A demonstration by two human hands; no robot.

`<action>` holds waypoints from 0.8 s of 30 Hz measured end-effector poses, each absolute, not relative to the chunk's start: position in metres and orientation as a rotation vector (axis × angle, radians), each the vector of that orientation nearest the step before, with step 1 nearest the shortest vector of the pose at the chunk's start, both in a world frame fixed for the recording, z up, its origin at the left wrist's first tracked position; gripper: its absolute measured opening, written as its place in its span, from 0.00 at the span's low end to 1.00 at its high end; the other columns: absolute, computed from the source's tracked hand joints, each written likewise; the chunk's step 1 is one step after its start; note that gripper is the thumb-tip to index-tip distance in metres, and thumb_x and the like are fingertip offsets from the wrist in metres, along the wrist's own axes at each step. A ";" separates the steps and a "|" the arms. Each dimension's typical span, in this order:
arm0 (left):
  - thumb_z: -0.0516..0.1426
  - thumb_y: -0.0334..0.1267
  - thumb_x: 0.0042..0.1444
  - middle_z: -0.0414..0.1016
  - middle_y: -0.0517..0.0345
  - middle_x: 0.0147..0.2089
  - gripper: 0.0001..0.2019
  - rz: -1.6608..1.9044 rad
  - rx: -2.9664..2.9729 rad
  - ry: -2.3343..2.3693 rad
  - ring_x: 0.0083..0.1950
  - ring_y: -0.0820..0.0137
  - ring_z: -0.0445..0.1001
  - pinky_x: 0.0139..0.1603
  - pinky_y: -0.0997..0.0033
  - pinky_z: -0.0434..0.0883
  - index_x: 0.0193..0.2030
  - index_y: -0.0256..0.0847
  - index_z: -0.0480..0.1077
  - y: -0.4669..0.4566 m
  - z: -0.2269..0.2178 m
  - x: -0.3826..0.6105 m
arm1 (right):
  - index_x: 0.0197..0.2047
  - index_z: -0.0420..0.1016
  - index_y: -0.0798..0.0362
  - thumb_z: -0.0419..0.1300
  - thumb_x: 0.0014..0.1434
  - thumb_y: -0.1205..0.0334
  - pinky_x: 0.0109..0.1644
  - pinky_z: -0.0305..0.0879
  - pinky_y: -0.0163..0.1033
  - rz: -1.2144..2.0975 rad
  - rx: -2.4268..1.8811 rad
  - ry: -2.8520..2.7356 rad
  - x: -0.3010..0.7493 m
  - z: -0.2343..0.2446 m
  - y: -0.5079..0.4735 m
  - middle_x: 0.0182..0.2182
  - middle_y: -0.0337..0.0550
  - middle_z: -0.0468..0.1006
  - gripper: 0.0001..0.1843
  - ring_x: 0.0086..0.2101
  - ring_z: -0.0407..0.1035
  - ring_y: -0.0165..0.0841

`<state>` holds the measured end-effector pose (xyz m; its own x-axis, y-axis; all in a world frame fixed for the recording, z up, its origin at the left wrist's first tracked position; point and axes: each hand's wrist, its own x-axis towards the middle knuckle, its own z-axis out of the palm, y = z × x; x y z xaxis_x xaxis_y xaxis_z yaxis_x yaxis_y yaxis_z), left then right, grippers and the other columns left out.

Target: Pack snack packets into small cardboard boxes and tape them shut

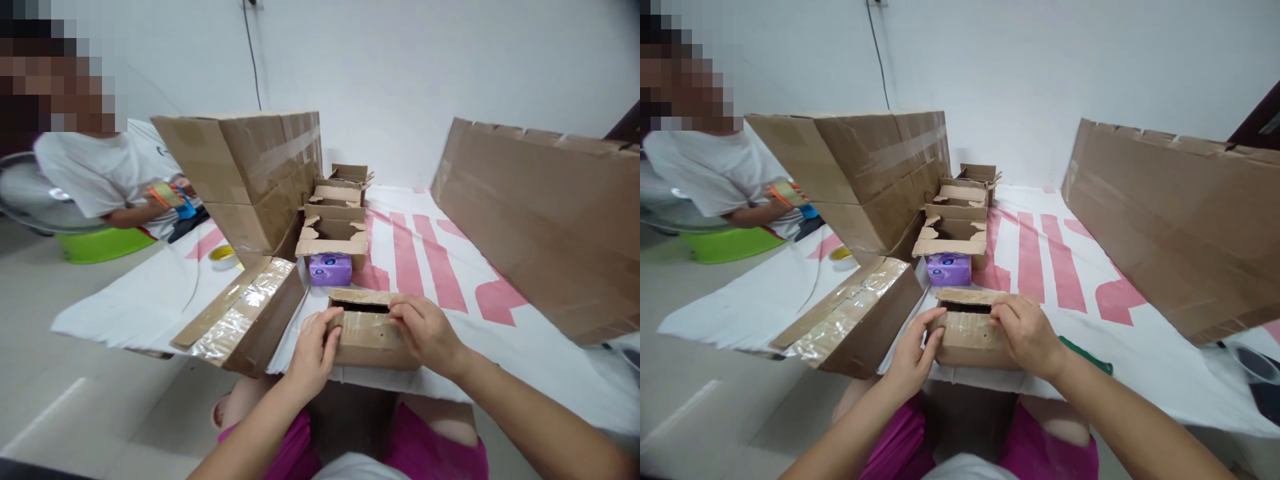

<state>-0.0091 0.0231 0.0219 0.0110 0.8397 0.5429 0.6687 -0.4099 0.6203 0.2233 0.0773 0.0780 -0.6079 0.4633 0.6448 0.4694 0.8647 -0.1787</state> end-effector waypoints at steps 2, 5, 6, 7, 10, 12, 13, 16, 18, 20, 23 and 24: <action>0.49 0.36 0.63 0.76 0.49 0.48 0.14 1.352 2.079 1.584 0.50 0.63 0.74 0.51 0.61 0.71 0.53 0.41 0.66 0.023 0.021 -0.009 | 0.38 0.66 0.52 0.49 0.65 0.69 0.40 0.68 0.42 0.071 -0.726 -2.259 0.221 0.077 0.077 0.35 0.47 0.75 0.07 0.37 0.70 0.37; 0.49 0.36 0.63 0.75 0.48 0.49 0.14 1.349 2.067 1.587 0.51 0.63 0.74 0.51 0.61 0.71 0.55 0.42 0.66 0.023 0.018 -0.010 | 0.38 0.64 0.51 0.48 0.66 0.69 0.41 0.68 0.42 0.163 -0.790 -2.195 0.219 0.077 0.077 0.35 0.46 0.73 0.06 0.37 0.70 0.37; 0.49 0.36 0.64 0.75 0.48 0.51 0.15 1.350 2.062 1.590 0.53 0.62 0.74 0.52 0.60 0.71 0.56 0.42 0.65 0.023 0.017 -0.011 | 0.38 0.64 0.50 0.48 0.66 0.68 0.41 0.68 0.42 0.188 -0.811 -2.173 0.218 0.077 0.077 0.35 0.46 0.73 0.06 0.37 0.70 0.37; 0.50 0.36 0.64 0.74 0.47 0.53 0.16 1.357 2.056 1.591 0.54 0.62 0.73 0.53 0.60 0.71 0.58 0.42 0.63 0.023 0.015 -0.011 | 0.37 0.63 0.50 0.48 0.66 0.68 0.41 0.68 0.42 0.213 -0.832 -2.152 0.218 0.077 0.077 0.35 0.46 0.73 0.06 0.37 0.70 0.37; 0.50 0.37 0.64 0.69 0.44 0.59 0.22 1.369 2.035 1.577 0.60 0.61 0.69 0.57 0.58 0.69 0.64 0.41 0.57 0.024 0.013 -0.013 | 0.36 0.63 0.50 0.47 0.67 0.64 0.40 0.69 0.42 0.315 -0.921 -2.041 0.219 0.080 0.080 0.34 0.45 0.73 0.07 0.37 0.70 0.36; 0.50 0.37 0.64 0.68 0.43 0.61 0.23 1.345 2.024 1.560 0.63 0.61 0.67 0.60 0.57 0.68 0.66 0.41 0.55 0.023 0.012 -0.013 | 0.37 0.64 0.50 0.48 0.68 0.60 0.40 0.71 0.42 0.424 -0.991 -1.896 0.223 0.083 0.085 0.35 0.44 0.74 0.08 0.35 0.72 0.34; 0.50 0.37 0.64 0.67 0.43 0.62 0.24 1.329 2.008 1.557 0.63 0.60 0.66 0.60 0.56 0.67 0.66 0.42 0.55 0.022 0.012 -0.014 | 0.38 0.64 0.50 0.48 0.68 0.58 0.39 0.71 0.42 0.479 -1.017 -1.815 0.225 0.085 0.089 0.37 0.44 0.74 0.08 0.35 0.73 0.34; 0.50 0.40 0.64 0.68 0.43 0.62 0.22 1.297 1.898 1.544 0.63 0.60 0.67 0.59 0.56 0.68 0.64 0.42 0.58 0.020 0.013 -0.014 | 0.39 0.64 0.50 0.51 0.66 0.53 0.41 0.73 0.44 0.595 -1.024 -1.666 0.233 0.092 0.100 0.41 0.46 0.76 0.10 0.36 0.75 0.34; 0.52 0.43 0.63 0.70 0.45 0.59 0.20 1.313 1.834 1.500 0.60 0.60 0.70 0.59 0.56 0.68 0.61 0.42 0.62 0.017 0.015 -0.017 | 0.39 0.64 0.50 0.54 0.65 0.53 0.42 0.73 0.45 0.632 -1.000 -1.661 0.238 0.095 0.103 0.42 0.47 0.77 0.10 0.37 0.76 0.34; 0.53 0.48 0.62 0.75 0.48 0.52 0.18 1.328 1.860 1.388 0.56 0.60 0.72 0.63 0.51 0.63 0.55 0.44 0.67 0.014 0.020 -0.020 | 0.42 0.66 0.51 0.55 0.64 0.54 0.41 0.73 0.44 0.648 -1.000 -1.709 0.243 0.096 0.103 0.40 0.46 0.77 0.09 0.38 0.76 0.35; 0.47 0.57 0.63 0.78 0.52 0.43 0.21 1.282 1.981 1.170 0.54 0.59 0.72 0.67 0.46 0.54 0.39 0.46 0.75 0.009 0.033 -0.023 | 0.42 0.69 0.51 0.55 0.64 0.58 0.42 0.72 0.43 0.566 -1.021 -1.828 0.248 0.096 0.099 0.37 0.44 0.77 0.07 0.38 0.75 0.35; 0.44 0.57 0.64 0.78 0.52 0.42 0.25 1.254 2.010 1.127 0.55 0.59 0.72 0.67 0.46 0.54 0.34 0.45 0.75 0.008 0.037 -0.023 | 0.41 0.70 0.51 0.55 0.64 0.59 0.43 0.71 0.43 0.524 -1.018 -1.861 0.249 0.095 0.098 0.36 0.44 0.77 0.06 0.38 0.74 0.35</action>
<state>-0.0232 0.0082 0.0365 0.2283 0.8518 0.4715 0.3785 -0.5239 0.7631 0.2492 0.0975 0.0951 -0.2344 0.8215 0.5198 0.4294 0.5671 -0.7028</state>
